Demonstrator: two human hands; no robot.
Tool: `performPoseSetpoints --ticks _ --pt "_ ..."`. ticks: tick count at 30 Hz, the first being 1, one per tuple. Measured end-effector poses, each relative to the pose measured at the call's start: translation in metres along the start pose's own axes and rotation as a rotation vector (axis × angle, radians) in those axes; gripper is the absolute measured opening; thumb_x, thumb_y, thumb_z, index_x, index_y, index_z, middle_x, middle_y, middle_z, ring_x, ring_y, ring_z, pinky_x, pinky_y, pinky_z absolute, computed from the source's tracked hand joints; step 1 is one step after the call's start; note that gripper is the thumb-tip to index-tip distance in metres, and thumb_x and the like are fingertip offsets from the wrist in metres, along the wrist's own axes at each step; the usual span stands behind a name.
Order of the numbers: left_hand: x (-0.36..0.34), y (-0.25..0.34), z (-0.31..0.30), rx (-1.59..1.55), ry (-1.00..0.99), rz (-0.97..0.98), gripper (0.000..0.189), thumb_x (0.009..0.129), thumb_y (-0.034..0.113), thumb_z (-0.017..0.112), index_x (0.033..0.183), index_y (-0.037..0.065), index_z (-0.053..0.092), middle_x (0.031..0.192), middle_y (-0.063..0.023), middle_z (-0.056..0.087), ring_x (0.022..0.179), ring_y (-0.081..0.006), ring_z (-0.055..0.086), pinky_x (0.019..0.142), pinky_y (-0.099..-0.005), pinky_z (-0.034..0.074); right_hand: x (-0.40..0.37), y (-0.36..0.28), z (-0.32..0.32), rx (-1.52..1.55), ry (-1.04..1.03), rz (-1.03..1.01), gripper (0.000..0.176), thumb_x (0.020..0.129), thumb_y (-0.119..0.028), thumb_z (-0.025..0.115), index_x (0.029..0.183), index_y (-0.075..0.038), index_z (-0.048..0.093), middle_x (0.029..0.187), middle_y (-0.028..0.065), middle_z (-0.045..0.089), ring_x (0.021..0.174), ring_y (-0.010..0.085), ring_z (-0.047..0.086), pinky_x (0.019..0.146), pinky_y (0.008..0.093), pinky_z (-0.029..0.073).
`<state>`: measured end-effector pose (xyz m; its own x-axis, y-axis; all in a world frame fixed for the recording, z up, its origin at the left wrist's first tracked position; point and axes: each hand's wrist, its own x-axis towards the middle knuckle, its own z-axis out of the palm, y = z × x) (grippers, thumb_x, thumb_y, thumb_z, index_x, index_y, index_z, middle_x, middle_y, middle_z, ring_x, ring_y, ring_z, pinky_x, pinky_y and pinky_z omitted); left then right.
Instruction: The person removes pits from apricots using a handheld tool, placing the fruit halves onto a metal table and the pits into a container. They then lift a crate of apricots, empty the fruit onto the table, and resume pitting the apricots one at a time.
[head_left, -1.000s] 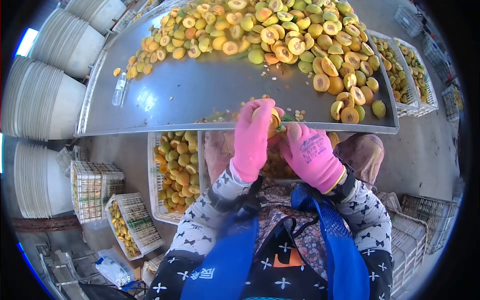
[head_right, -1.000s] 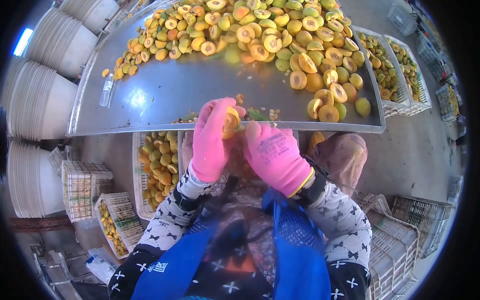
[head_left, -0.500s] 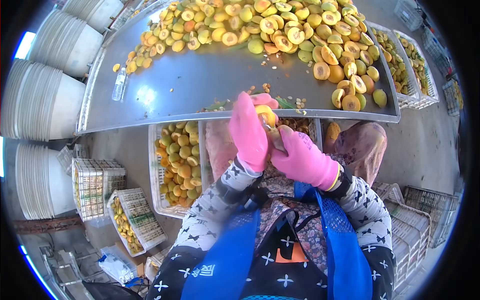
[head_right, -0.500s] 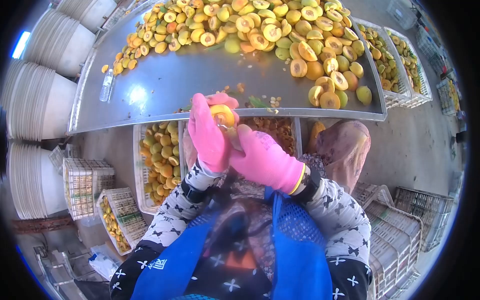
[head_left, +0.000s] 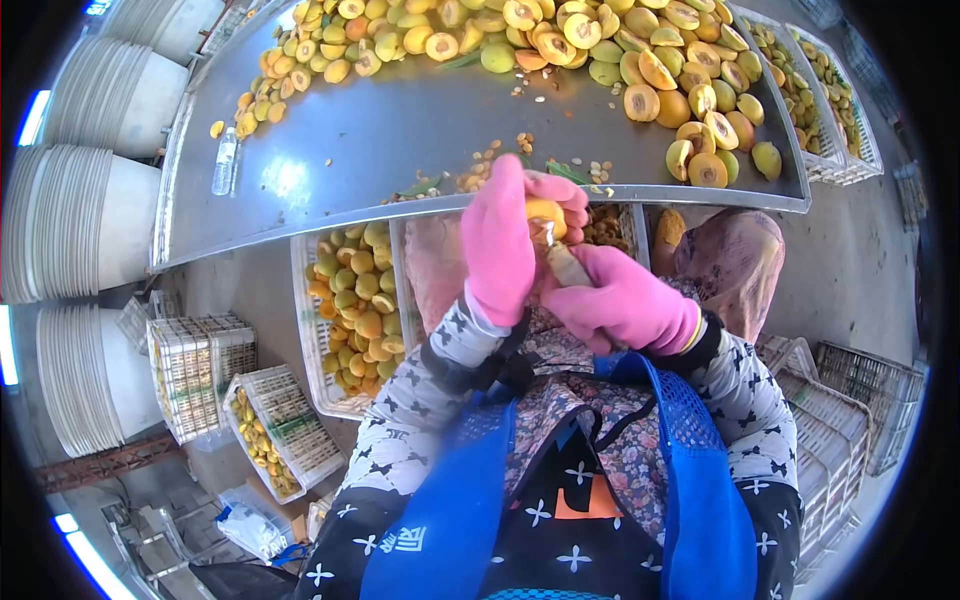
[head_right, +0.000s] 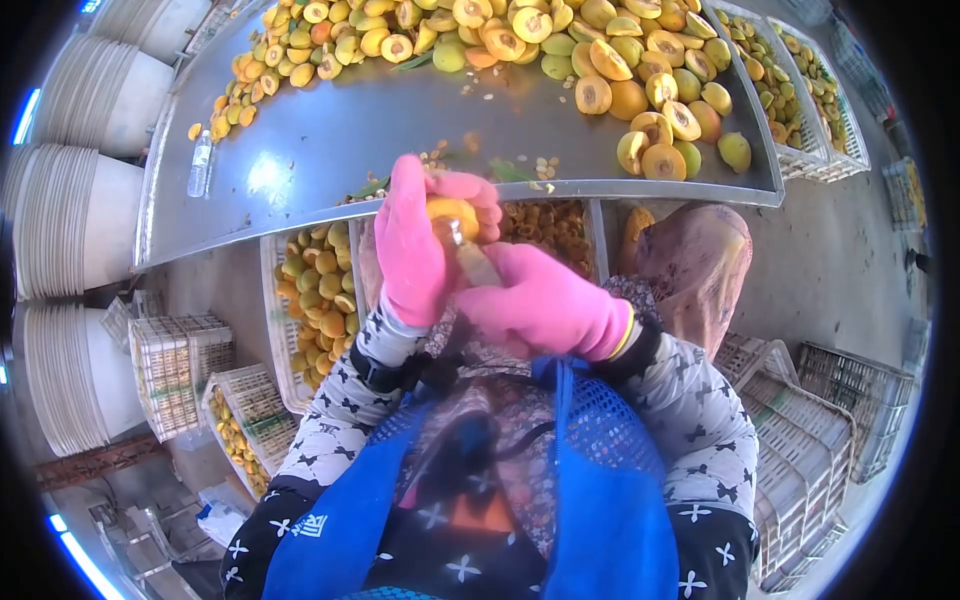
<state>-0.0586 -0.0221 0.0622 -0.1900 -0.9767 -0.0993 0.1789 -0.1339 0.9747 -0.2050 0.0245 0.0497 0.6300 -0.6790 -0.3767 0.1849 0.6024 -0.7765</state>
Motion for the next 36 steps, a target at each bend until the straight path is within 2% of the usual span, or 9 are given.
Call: performPoseSetpoints --ticks 7,9,15,18,20,25,31,34,36 --pt "0.02 -0.005 -0.027 0.279 -0.464 0.203 0.045 0.105 0.033 0.039 0.083 -0.002 0.057 0.072 -0.008 0.066 0.063 -0.0152 0.061 0.058 -0.0274 0.049 0.004 0.011 -0.012 -0.011 -0.115 0.036 0.015 0.085 -0.015 0.062 0.089 -0.001 0.058 0.06 0.0012 0.054 0.045 0.0112 0.051 0.043 0.0252 0.039" --pt "0.016 -0.003 -0.035 0.165 -0.434 -0.164 0.048 0.105 0.034 0.041 0.081 -0.003 0.061 0.072 -0.0067 0.065 0.061 -0.0143 0.059 0.058 -0.0276 0.048 0.009 0.018 -0.013 -0.032 -0.14 0.062 0.015 0.085 -0.014 0.062 0.09 -0.001 0.057 0.061 0.0014 0.055 0.045 0.0111 0.051 0.043 0.0246 0.04" --pt "0.001 -0.026 -0.073 0.226 -0.005 -0.193 0.045 0.103 0.037 0.049 0.085 0.0 0.069 0.071 -0.0045 0.064 0.063 -0.0129 0.057 0.062 -0.0276 0.048 0.017 0.008 -0.024 -0.332 -0.202 0.167 0.016 0.086 -0.017 0.065 0.097 -0.007 0.06 0.073 -0.0036 0.058 0.057 0.0062 0.054 0.049 0.0234 0.045" --pt "-0.017 -0.021 -0.137 0.438 0.222 -0.309 0.04 0.1 0.037 0.054 0.095 0.001 0.071 0.082 -0.0046 0.069 0.072 -0.0153 0.062 0.066 -0.0269 0.051 0.017 0.011 -0.043 -0.692 -0.044 0.099 0.021 0.087 -0.021 0.065 0.095 -0.003 0.059 0.072 0.0119 0.063 0.061 0.0225 0.064 0.056 0.0351 0.05" --pt "-0.028 -0.031 -0.243 1.61 -0.268 0.535 0.037 0.095 0.039 0.062 0.108 0.005 0.07 0.1 -0.0061 0.07 0.082 -0.0152 0.064 0.069 -0.0264 0.052 0.014 0.049 -0.081 -1.134 0.099 -0.134 0.021 0.087 -0.022 0.063 0.092 -0.002 0.058 0.074 0.0169 0.064 0.067 0.0314 0.065 0.062 0.0418 0.051" --pt "0.068 0.032 -0.19 1.101 0.247 -0.172 0.051 0.087 0.037 0.073 0.128 0.008 0.061 0.113 -0.0088 0.065 0.081 -0.0139 0.061 0.067 -0.0286 0.051 0.037 0.06 -0.105 -1.24 0.2 -0.024 0.033 0.084 -0.033 0.065 0.09 -0.001 0.057 0.073 0.02 0.064 0.073 0.0409 0.063 0.067 0.0508 0.05" --pt "0.28 -0.014 -0.155 1.038 0.177 0.195 0.053 0.086 0.028 0.07 0.135 0.011 0.056 0.115 -0.0104 0.059 0.091 -0.0213 0.061 0.075 -0.035 0.052 0.023 0.029 -0.115 -1.139 0.333 -0.122 0.032 0.088 -0.031 0.062 0.099 -0.001 0.06 0.083 0.0218 0.066 0.08 0.0397 0.065 0.073 0.0487 0.05" --pt "0.346 -0.057 -0.16 1.736 0.135 0.653 0.053 0.081 0.025 0.069 0.132 0.014 0.058 0.122 -0.01 0.059 0.111 -0.0307 0.055 0.094 -0.0422 0.046 0.014 0.027 -0.112 -1.08 0.31 -0.036 0.033 0.088 -0.035 0.063 0.096 -0.004 0.056 0.075 0.0212 0.065 0.075 0.04 0.065 0.07 0.0504 0.05" --pt "0.34 -0.072 -0.143 1.833 0.16 0.472 0.046 0.079 0.022 0.066 0.124 0.017 0.061 0.122 -0.0097 0.055 0.111 -0.0353 0.051 0.098 -0.0457 0.041 0.012 0.028 -0.112 -1.051 0.315 0.004 0.034 0.087 -0.035 0.065 0.097 -0.004 0.055 0.075 0.0207 0.065 0.075 0.0391 0.066 0.068 0.0499 0.05"
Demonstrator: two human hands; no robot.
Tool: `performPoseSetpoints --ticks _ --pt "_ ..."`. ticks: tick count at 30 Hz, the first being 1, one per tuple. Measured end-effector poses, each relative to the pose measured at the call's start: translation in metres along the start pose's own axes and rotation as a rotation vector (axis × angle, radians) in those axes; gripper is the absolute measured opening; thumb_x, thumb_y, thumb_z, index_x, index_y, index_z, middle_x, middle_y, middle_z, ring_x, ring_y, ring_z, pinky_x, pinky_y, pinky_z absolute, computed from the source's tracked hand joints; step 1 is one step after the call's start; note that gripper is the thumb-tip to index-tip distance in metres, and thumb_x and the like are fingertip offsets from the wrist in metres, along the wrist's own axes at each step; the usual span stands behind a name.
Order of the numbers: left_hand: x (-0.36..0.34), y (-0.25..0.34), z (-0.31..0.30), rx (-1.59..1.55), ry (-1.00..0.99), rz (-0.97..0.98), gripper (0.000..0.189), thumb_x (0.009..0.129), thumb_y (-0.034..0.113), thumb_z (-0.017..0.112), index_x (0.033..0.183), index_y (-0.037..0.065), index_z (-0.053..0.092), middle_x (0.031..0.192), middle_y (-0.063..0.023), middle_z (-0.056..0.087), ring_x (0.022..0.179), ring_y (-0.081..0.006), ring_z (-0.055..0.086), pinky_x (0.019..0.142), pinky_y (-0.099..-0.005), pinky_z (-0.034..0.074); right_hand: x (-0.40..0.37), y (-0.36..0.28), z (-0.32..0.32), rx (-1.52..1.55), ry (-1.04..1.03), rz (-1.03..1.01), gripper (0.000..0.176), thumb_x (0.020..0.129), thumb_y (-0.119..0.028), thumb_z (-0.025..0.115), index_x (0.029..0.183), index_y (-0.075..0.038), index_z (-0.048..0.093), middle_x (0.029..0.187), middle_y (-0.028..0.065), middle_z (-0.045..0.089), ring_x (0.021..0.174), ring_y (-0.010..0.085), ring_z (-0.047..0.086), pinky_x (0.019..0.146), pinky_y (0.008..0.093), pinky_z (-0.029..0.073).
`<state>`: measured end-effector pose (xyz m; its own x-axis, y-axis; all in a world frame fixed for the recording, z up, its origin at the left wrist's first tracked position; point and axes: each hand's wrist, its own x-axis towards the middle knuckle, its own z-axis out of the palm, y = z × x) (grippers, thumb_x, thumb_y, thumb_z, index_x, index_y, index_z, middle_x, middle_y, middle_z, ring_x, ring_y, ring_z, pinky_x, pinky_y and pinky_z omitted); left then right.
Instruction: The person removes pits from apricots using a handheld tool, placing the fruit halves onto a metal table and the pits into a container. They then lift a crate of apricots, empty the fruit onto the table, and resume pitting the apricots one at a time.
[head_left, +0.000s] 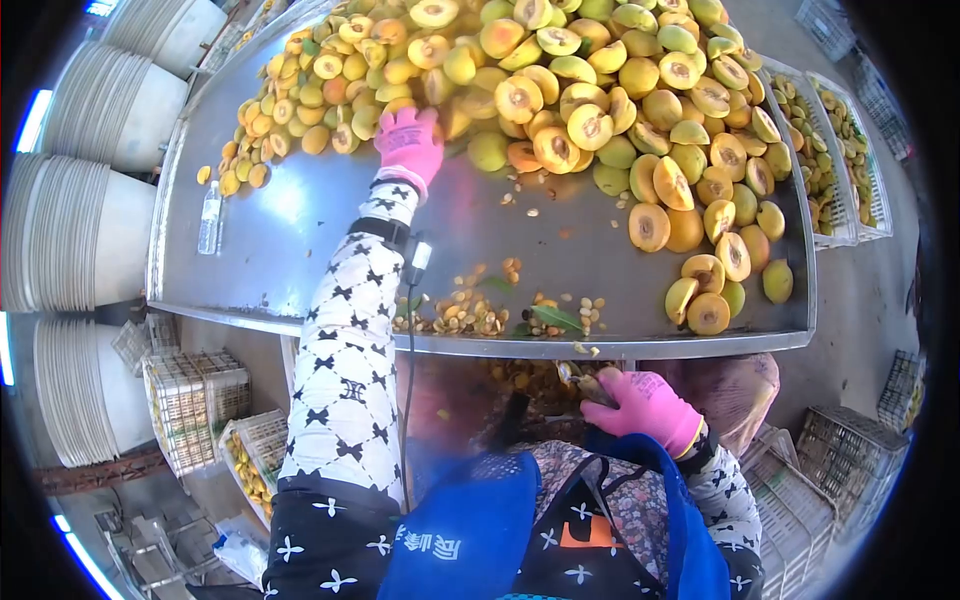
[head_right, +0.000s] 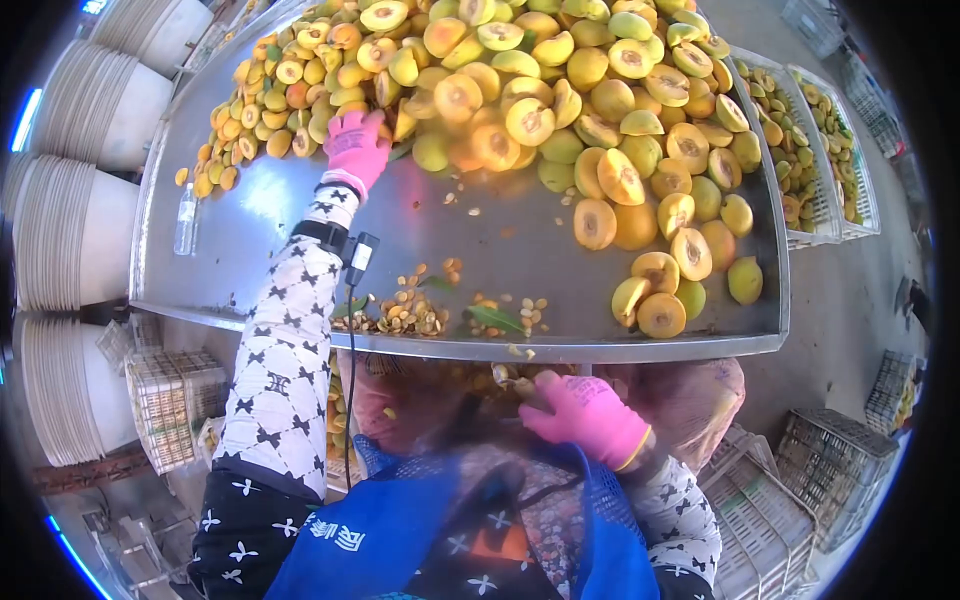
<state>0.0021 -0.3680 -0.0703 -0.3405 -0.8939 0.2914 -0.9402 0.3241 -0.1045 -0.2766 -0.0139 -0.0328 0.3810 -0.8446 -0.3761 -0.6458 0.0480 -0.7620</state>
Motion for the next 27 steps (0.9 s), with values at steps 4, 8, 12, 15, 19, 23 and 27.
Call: performPoseSetpoints --ticks 4,8,12,15,19,23,27 --pt "-0.033 -0.008 0.017 -0.279 -0.039 -0.02 0.036 0.079 0.012 0.065 0.114 0.019 0.065 0.117 -0.0111 0.054 0.104 -0.0311 0.057 0.086 -0.0419 0.049 -0.002 -0.004 -0.003 0.102 0.097 -0.051 0.033 0.085 -0.032 0.068 0.096 -0.004 0.055 0.08 0.0195 0.066 0.078 0.0383 0.066 0.068 0.0482 0.051" --pt "-0.075 -0.002 -0.033 -0.869 -0.238 -0.11 0.045 0.082 0.007 0.062 0.126 0.016 0.062 0.109 -0.0107 0.062 0.084 -0.0231 0.065 0.073 -0.0333 0.054 -0.009 -0.016 -0.01 0.079 0.141 -0.099 0.03 0.086 -0.03 0.067 0.1 -0.005 0.058 0.084 0.0191 0.066 0.079 0.0378 0.066 0.069 0.0466 0.051" --pt "-0.12 0.036 -0.127 -1.624 -0.447 -0.377 0.049 0.089 0.011 0.057 0.138 0.006 0.053 0.108 -0.009 0.064 0.085 -0.015 0.064 0.072 -0.0275 0.054 -0.009 -0.035 -0.004 0.064 0.258 -0.265 0.03 0.086 -0.025 0.068 0.106 -0.005 0.059 0.086 0.0183 0.066 0.079 0.0383 0.065 0.069 0.0458 0.051" --pt "-0.162 0.077 -0.166 -1.849 -0.448 -0.284 0.051 0.092 0.015 0.053 0.141 0.002 0.048 0.111 -0.01 0.065 0.091 -0.0141 0.061 0.077 -0.0281 0.052 0.001 -0.074 0.001 0.052 0.605 -0.433 0.034 0.084 -0.022 0.071 0.111 -0.004 0.058 0.089 0.0165 0.067 0.079 0.0379 0.065 0.068 0.0446 0.052" --pt "-0.213 0.124 -0.208 -1.899 -0.224 -0.221 0.047 0.095 0.015 0.052 0.139 -0.001 0.048 0.116 -0.0119 0.065 0.098 -0.0167 0.062 0.085 -0.0302 0.051 0.0 -0.097 0.01 -0.193 0.775 -0.438 0.035 0.085 -0.02 0.071 0.112 -0.003 0.056 0.089 0.0173 0.066 0.078 0.038 0.065 0.068 0.0445 0.052" --pt "-0.252 0.14 -0.218 -1.65 0.093 -0.164 0.047 0.098 0.015 0.046 0.142 -0.001 0.043 0.117 -0.0146 0.062 0.099 -0.0174 0.061 0.086 -0.0283 0.05 -0.022 -0.107 0.038 -0.127 0.774 -0.472 0.033 0.088 -0.023 0.068 0.111 -0.003 0.054 0.086 0.0162 0.065 0.075 0.0351 0.065 0.064 0.0444 0.051" --pt "-0.276 0.147 -0.241 -1.43 0.223 -0.095 0.041 0.101 0.018 0.045 0.136 -0.003 0.048 0.114 -0.014 0.061 0.099 -0.0172 0.06 0.087 -0.0278 0.049 -0.042 -0.111 0.049 -0.347 0.774 -0.463 0.03 0.089 -0.028 0.064 0.105 -0.005 0.053 0.08 0.0122 0.062 0.071 0.0309 0.065 0.061 0.0434 0.049"
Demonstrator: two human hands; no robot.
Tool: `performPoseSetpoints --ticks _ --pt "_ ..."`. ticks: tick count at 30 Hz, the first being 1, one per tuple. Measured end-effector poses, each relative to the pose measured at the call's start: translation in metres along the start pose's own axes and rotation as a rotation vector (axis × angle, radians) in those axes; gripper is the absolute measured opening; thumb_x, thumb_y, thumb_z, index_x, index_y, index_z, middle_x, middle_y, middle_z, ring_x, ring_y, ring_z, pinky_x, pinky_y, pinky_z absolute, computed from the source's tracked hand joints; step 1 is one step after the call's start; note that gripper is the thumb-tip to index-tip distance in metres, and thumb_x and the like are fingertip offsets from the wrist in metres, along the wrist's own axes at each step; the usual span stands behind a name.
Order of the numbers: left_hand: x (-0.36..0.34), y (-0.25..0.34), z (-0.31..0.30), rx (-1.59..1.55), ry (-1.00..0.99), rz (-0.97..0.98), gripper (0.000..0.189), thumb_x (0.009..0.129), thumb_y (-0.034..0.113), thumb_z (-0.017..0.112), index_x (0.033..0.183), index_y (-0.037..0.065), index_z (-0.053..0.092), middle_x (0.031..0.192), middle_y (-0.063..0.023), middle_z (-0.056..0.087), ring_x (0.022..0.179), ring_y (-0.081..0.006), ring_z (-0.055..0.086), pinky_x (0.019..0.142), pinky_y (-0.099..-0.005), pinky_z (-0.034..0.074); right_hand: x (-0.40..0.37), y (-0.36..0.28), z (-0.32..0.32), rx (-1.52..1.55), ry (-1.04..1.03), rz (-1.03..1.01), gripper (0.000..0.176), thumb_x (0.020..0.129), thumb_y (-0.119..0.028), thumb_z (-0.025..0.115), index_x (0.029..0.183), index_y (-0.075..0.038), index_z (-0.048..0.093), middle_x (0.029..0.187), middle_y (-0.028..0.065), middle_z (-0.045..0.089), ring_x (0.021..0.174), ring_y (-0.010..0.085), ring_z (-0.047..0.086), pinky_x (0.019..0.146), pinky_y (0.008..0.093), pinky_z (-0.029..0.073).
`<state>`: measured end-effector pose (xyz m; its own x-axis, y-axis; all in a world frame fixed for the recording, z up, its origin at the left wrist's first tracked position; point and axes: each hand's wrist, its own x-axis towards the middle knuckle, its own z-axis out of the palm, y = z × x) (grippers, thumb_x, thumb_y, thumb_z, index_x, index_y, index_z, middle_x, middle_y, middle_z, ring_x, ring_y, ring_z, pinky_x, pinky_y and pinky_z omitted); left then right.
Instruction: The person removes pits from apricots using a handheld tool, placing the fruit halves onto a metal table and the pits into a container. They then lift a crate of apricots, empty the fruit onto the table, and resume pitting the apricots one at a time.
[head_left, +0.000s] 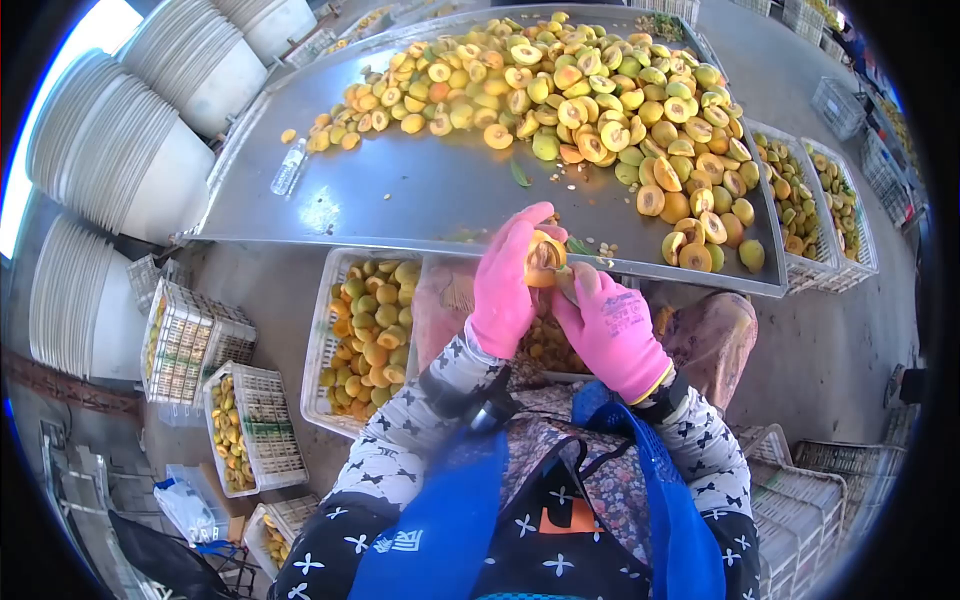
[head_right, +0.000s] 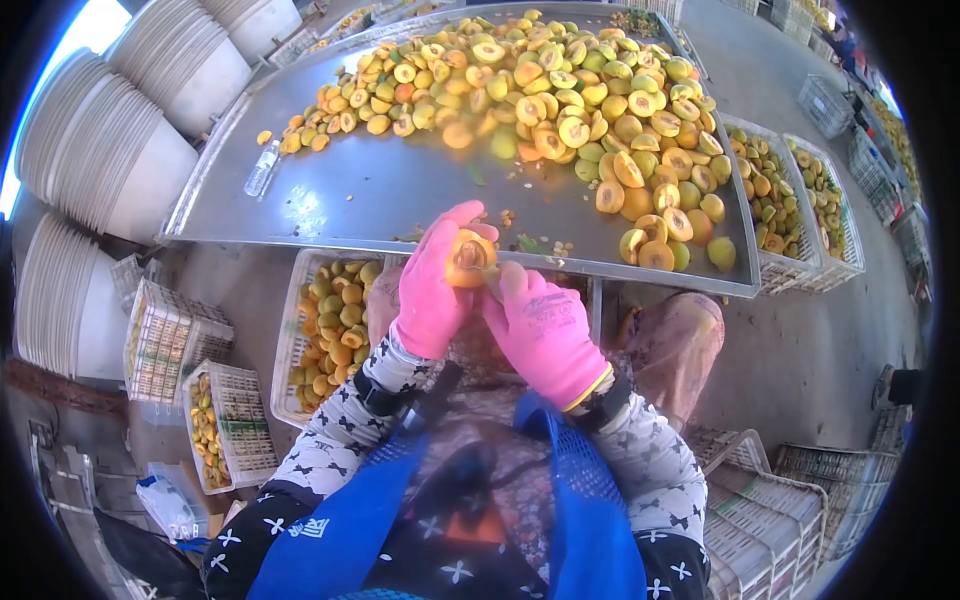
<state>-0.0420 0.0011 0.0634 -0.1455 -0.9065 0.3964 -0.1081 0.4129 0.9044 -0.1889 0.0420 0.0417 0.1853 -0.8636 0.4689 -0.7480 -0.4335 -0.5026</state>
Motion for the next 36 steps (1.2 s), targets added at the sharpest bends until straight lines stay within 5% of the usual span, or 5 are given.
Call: performPoseSetpoints --ticks 8,20,24,31,36 --pt "-0.028 0.028 -0.011 -0.452 -0.001 -0.28 0.033 0.095 0.011 0.057 0.125 -0.002 0.057 0.099 -0.0083 0.064 0.091 -0.0121 0.059 0.079 -0.0234 0.047 -0.021 -0.019 -0.013 -0.246 -0.058 -0.142 0.024 0.087 -0.026 0.062 0.095 -0.008 0.049 0.077 0.0091 0.06 0.066 0.0293 0.064 0.06 0.0427 0.049" --pt "-0.053 0.027 -0.015 -0.41 0.314 -0.298 0.038 0.1 0.034 0.057 0.113 0.0 0.064 0.078 -0.0081 0.067 0.067 -0.0102 0.059 0.063 -0.0222 0.047 -0.04 -0.044 0.01 0.535 -0.135 -0.128 0.016 0.083 -0.005 0.062 0.087 -0.003 0.046 0.067 0.0174 0.055 0.066 0.0404 0.058 0.057 0.0436 0.044" --pt "-0.051 0.014 -0.049 -0.375 -0.151 -0.631 0.047 0.101 0.041 0.051 0.113 -0.002 0.063 0.075 -0.01 0.067 0.067 -0.0127 0.061 0.062 -0.0224 0.048 -0.045 -0.033 0.017 0.508 -0.272 -0.16 0.015 0.085 -0.004 0.059 0.083 -0.004 0.045 0.064 0.0154 0.051 0.059 0.0358 0.054 0.054 0.0407 0.041" --pt "-0.066 -0.014 -0.012 -0.354 0.344 -0.354 0.041 0.103 0.035 0.048 0.12 0.001 0.062 0.076 -0.009 0.068 0.069 -0.0124 0.062 0.068 -0.0235 0.05 -0.047 -0.035 0.027 0.831 -0.575 0.433 0.014 0.085 -0.01 0.06 0.09 -0.002 0.049 0.07 0.017 0.055 0.058 0.0313 0.059 0.053 0.0415 0.046" --pt "-0.065 -0.017 -0.011 -0.316 0.306 -0.221 0.04 0.103 0.033 0.047 0.123 0.002 0.06 0.076 -0.0092 0.068 0.066 -0.0105 0.06 0.064 -0.0238 0.049 -0.03 -0.053 0.0 1.042 -0.738 0.735 0.011 0.09 -0.01 0.055 0.09 -0.007 0.045 0.065 0.0019 0.051 0.047 0.0088 0.048 0.042 0.0249 0.037"
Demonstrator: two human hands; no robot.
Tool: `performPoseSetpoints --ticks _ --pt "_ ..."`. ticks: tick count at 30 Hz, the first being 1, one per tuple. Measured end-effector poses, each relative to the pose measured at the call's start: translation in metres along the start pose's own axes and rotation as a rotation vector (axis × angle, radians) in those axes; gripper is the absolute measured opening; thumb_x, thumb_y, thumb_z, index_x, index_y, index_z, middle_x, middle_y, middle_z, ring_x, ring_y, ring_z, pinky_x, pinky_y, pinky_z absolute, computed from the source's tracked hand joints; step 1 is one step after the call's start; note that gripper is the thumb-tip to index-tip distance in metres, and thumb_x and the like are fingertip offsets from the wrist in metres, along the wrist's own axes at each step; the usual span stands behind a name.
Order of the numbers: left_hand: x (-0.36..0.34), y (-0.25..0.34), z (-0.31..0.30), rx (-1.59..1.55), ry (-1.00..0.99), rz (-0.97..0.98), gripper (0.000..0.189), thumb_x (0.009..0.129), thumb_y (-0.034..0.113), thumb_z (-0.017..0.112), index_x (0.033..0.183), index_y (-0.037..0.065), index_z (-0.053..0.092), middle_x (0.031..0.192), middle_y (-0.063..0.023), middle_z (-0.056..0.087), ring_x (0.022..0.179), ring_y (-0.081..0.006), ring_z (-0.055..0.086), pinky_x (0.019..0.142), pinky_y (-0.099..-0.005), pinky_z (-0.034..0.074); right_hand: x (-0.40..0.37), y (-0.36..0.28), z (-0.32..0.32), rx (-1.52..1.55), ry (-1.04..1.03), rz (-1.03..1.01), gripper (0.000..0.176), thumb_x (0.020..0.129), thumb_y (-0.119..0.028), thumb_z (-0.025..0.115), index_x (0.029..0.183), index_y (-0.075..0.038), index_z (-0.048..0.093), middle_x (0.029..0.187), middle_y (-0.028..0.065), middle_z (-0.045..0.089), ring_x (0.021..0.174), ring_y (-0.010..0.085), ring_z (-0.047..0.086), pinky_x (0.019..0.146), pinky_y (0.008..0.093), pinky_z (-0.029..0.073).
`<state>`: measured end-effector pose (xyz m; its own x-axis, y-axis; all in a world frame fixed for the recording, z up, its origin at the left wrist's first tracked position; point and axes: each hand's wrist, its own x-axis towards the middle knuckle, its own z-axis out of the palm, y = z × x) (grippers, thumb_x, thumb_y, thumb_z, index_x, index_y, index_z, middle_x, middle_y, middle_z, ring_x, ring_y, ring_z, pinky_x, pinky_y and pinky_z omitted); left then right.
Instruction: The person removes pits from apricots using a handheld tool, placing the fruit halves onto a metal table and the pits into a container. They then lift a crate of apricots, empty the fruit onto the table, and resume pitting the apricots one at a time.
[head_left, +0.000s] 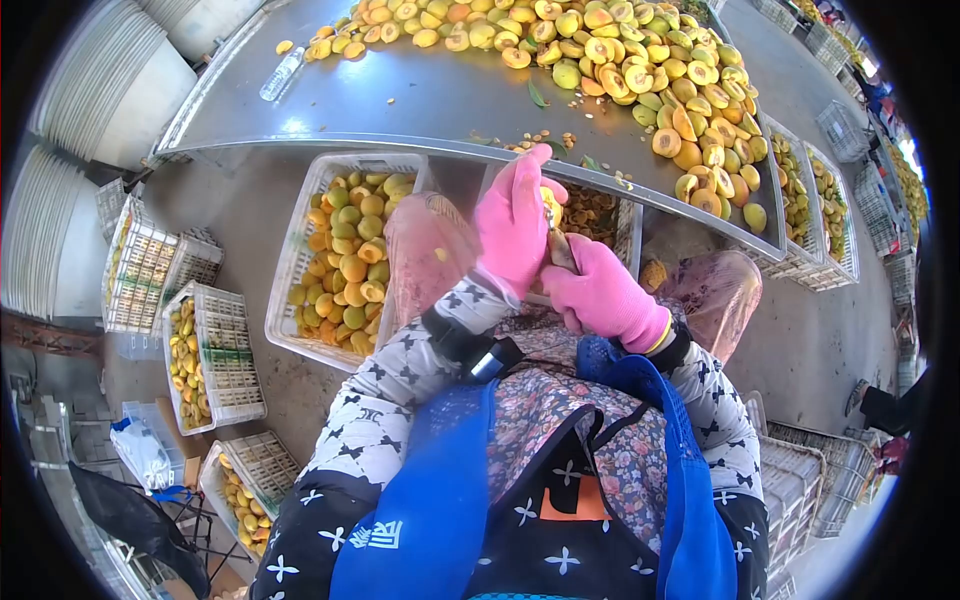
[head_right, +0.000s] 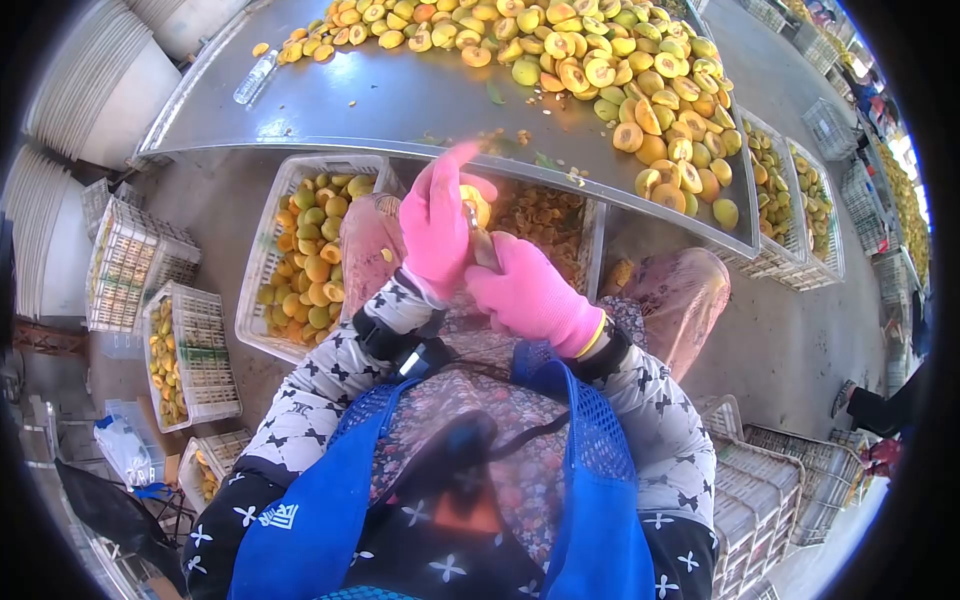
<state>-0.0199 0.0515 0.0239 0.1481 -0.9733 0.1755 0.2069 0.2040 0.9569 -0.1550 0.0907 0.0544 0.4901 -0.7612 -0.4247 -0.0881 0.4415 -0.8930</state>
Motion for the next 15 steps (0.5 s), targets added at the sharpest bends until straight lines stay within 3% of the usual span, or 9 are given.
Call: performPoseSetpoints --ticks 1,2,5,6,8,10,13,15 --pt "0.005 0.001 -0.01 -0.027 -0.084 -0.091 0.04 0.103 0.033 0.047 0.123 0.001 0.06 0.075 -0.0092 0.068 0.066 -0.0106 0.06 0.063 -0.024 0.049 -0.001 0.0 -0.002 0.016 -0.012 0.029 0.011 0.09 -0.01 0.056 0.09 -0.007 0.046 0.064 0.0019 0.051 0.047 0.0089 0.049 0.041 0.0251 0.037" --pt "0.008 -0.001 -0.015 -0.054 -0.168 -0.184 0.039 0.103 0.033 0.047 0.123 0.001 0.06 0.075 -0.0092 0.068 0.065 -0.0107 0.06 0.062 -0.0243 0.049 0.003 0.011 -0.006 -0.104 0.027 -0.088 0.011 0.09 -0.01 0.056 0.089 -0.006 0.046 0.064 0.002 0.051 0.046 0.009 0.048 0.041 0.0251 0.037" --pt "0.007 -0.01 -0.015 -0.082 -0.116 -0.314 0.037 0.103 0.03 0.047 0.122 0.001 0.06 0.073 -0.0096 0.068 0.062 -0.0113 0.06 0.06 -0.0246 0.049 0.019 0.048 -0.01 -0.377 0.113 -0.354 0.011 0.089 -0.012 0.057 0.088 -0.005 0.048 0.064 0.0019 0.052 0.044 0.0093 0.047 0.041 0.0249 0.037" --pt "0.003 -0.01 -0.011 -0.026 -0.049 -0.263 0.035 0.102 0.026 0.047 0.124 0.002 0.06 0.078 -0.0092 0.068 0.068 -0.0107 0.06 0.064 -0.0238 0.049 0.021 0.051 -0.009 -0.409 0.138 -0.394 0.012 0.09 -0.012 0.058 0.088 -0.006 0.048 0.064 0.0018 0.052 0.043 0.0094 0.047 0.04 0.0248 0.037" --pt "-0.004 -0.008 -0.006 0.038 -0.019 -0.081 0.034 0.102 0.024 0.046 0.125 0.003 0.06 0.083 -0.0084 0.068 0.072 -0.01 0.06 0.068 -0.0233 0.049 0.015 0.036 -0.001 -0.289 0.104 -0.269 0.013 0.09 -0.014 0.058 0.087 -0.006 0.048 0.064 0.0015 0.052 0.043 0.0096 0.047 0.04 0.0247 0.038" --pt "-0.011 -0.007 -0.009 0.12 -0.049 0.055 0.034 0.102 0.023 0.045 0.126 0.004 0.06 0.092 -0.0063 0.067 0.08 -0.0092 0.059 0.073 -0.0228 0.047 -0.002 0.006 0.002 0.012 -0.01 0.057 0.014 0.09 -0.016 0.058 0.087 -0.007 0.048 0.064 0.0013 0.052 0.043 0.0097 0.047 0.041 0.0249 0.038" --pt "-0.009 -0.014 -0.01 0.217 -0.095 0.179 0.034 0.103 0.023 0.044 0.126 0.003 0.06 0.09 -0.006 0.067 0.081 -0.009 0.059 0.072 -0.0224 0.047 -0.002 0.008 -0.001 -0.015 -0.014 0.047 0.013 0.091 -0.017 0.057 0.089 -0.007 0.05 0.064 0.0013 0.052 0.043 0.0097 0.047 0.04 0.0252 0.038" --pt "-0.007 -0.021 -0.006 0.105 -0.103 0.07 0.034 0.103 0.024 0.046 0.126 0.003 0.06 0.089 -0.0059 0.067 0.079 -0.0092 0.059 0.071 -0.0227 0.048 -0.001 0.014 0.004 -0.03 0.099 0.066 0.013 0.091 -0.017 0.057 0.091 -0.004 0.051 0.063 0.0019 0.053 0.042 0.0102 0.047 0.04 0.0254 0.038"
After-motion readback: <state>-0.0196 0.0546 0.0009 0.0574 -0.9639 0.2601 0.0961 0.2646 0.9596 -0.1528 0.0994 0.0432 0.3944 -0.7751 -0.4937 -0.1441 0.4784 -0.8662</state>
